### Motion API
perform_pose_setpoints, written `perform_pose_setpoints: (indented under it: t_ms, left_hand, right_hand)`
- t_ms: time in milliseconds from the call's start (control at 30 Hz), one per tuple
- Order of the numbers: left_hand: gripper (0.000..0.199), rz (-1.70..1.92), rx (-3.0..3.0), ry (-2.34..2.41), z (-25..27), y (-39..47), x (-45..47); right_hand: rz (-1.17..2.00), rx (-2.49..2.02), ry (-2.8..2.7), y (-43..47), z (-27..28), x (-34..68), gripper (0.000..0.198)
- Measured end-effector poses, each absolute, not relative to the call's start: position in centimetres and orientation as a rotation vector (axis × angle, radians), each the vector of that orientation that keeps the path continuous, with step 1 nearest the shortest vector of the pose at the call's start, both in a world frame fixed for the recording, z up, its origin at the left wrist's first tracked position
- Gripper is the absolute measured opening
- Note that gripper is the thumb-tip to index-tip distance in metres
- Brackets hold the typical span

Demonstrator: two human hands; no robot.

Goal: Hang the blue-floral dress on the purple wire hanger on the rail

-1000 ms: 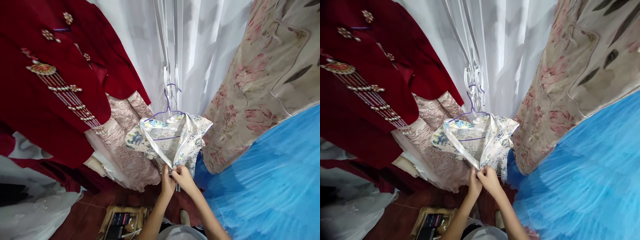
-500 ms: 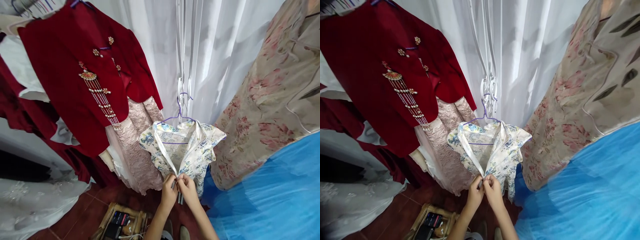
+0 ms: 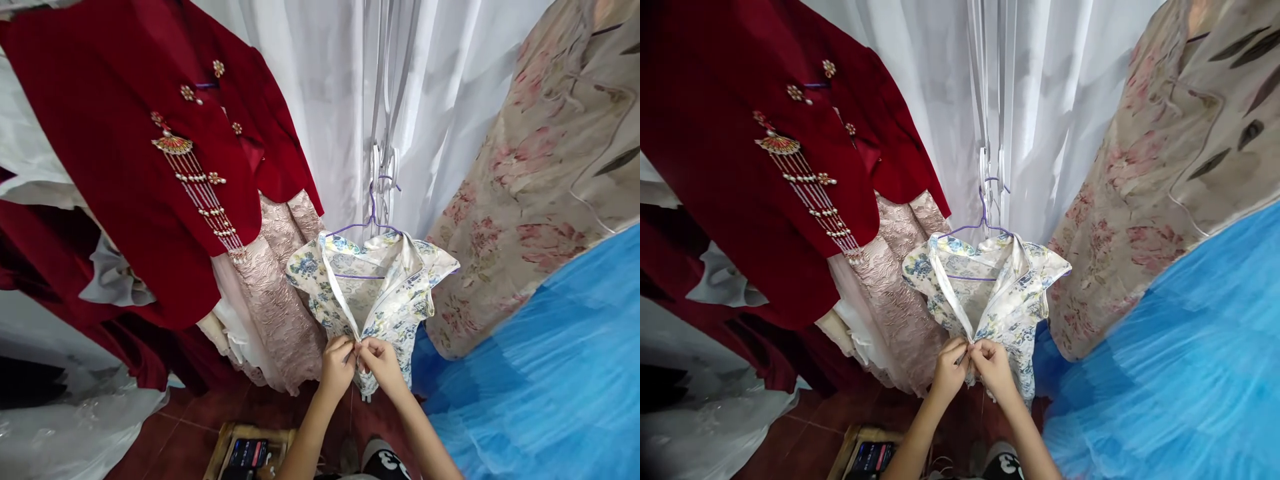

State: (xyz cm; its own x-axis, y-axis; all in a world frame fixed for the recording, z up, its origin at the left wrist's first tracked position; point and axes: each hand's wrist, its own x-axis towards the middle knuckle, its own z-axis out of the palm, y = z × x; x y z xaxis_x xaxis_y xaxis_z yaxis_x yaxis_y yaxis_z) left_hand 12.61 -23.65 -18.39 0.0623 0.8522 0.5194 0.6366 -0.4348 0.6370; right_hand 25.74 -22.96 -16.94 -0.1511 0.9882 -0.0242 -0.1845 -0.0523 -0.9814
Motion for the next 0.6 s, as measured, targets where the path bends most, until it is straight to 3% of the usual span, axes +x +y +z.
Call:
perform_pose_setpoints:
  t_ms: [300, 600]
  left_hand:
    - [0.022, 1.341, 2.075, 1.464, -18.3, -24.6, 11.3]
    - [0.030, 1.248, 2.130, 1.390, -18.5, -24.4, 13.5]
  right_hand:
    - [1.605, -0.950, -0.711, -23.7, -14.9, 24.1, 0.040]
    - [1.117, -0.865, -0.973, -16.8, -2.9, 24.8, 0.041]
